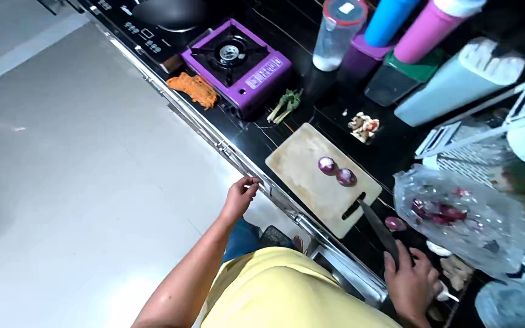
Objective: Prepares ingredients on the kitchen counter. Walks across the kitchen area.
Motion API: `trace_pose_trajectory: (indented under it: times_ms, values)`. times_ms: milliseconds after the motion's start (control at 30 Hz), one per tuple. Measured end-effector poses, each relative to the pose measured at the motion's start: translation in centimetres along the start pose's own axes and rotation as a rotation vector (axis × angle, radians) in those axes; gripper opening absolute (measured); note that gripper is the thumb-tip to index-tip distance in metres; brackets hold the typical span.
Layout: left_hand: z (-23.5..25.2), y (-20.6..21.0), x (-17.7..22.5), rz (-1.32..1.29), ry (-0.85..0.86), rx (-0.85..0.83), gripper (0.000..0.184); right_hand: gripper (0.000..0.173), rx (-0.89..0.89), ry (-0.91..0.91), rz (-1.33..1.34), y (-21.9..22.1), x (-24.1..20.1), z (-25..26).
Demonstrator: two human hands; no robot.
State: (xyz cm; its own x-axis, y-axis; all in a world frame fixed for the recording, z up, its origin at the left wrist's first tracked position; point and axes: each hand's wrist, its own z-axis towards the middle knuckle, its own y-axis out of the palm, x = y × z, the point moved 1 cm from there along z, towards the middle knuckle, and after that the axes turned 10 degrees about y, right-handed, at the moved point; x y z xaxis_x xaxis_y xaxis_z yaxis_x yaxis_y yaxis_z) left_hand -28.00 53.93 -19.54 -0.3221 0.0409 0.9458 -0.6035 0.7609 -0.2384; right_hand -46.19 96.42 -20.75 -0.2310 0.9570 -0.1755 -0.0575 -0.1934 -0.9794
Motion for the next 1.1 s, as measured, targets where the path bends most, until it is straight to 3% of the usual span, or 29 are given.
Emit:
trace_pose_trajectory:
  times_ms: [100, 200, 367, 467, 533, 633, 700, 767, 900, 1033, 1100]
  values:
    - [2.0, -5.3, -1.4, 0.038, 0.007, -0.007, 0.025, 0.047, 0.107, -0.011, 0.081, -0.7, -5.2, 0.8]
    - [4.8, -11.4, -2.8, 0.069, 0.033, -0.01, 0.025, 0.043, 0.167, -0.155, 0.234, -0.7, -14.5, 1.7]
    - [7.3, -20.9, -5.5, 0.088, 0.073, -0.009, 0.026, 0.029, -0.112, -0.57, 0.497, 1.0, -39.4, 1.9]
    - [6.8, -25.5, -7.3, 0.09, 0.054, 0.005, 0.025, 0.032, -0.253, -0.823, 0.478, 3.9, -54.5, 3.2]
    - [5.7, -28.4, -8.6, 0.097, 0.025, 0.003, 0.026, 0.036, -0.34, -0.846, 0.418, 6.5, -63.1, 4.9]
    - [3.8, -32.6, -11.1, 0.098, -0.029, 0.078, 0.026, 0.061, -0.396, -0.742, 0.297, 11.3, -72.7, 8.2]
    - [2.3, -34.9, -13.6, 0.066, -0.086, 0.192, 0.026, 0.079, -0.413, -0.66, 0.192, 14.3, -76.3, 9.6]
    - [1.0, -36.7, -15.8, 0.027, -0.164, 0.309, 0.025, 0.081, -0.438, -0.615, 0.088, 16.3, -78.2, 10.0]
    - [0.2, -39.0, -18.1, -0.023, -0.317, 0.409, 0.023, 0.045, -0.576, -0.612, 0.091, 15.9, -79.4, 8.9]
    - [3.3, -42.1, -18.7, -0.029, -0.376, 0.364, 0.023, 0.031, -0.927, -0.508, 0.533, 12.4, -81.4, 11.2]
    - [6.1, -44.6, -17.8, -0.01, -0.367, 0.35, 0.023, 0.028, -0.947, -0.559, 0.654, 9.9, -83.7, 12.9]
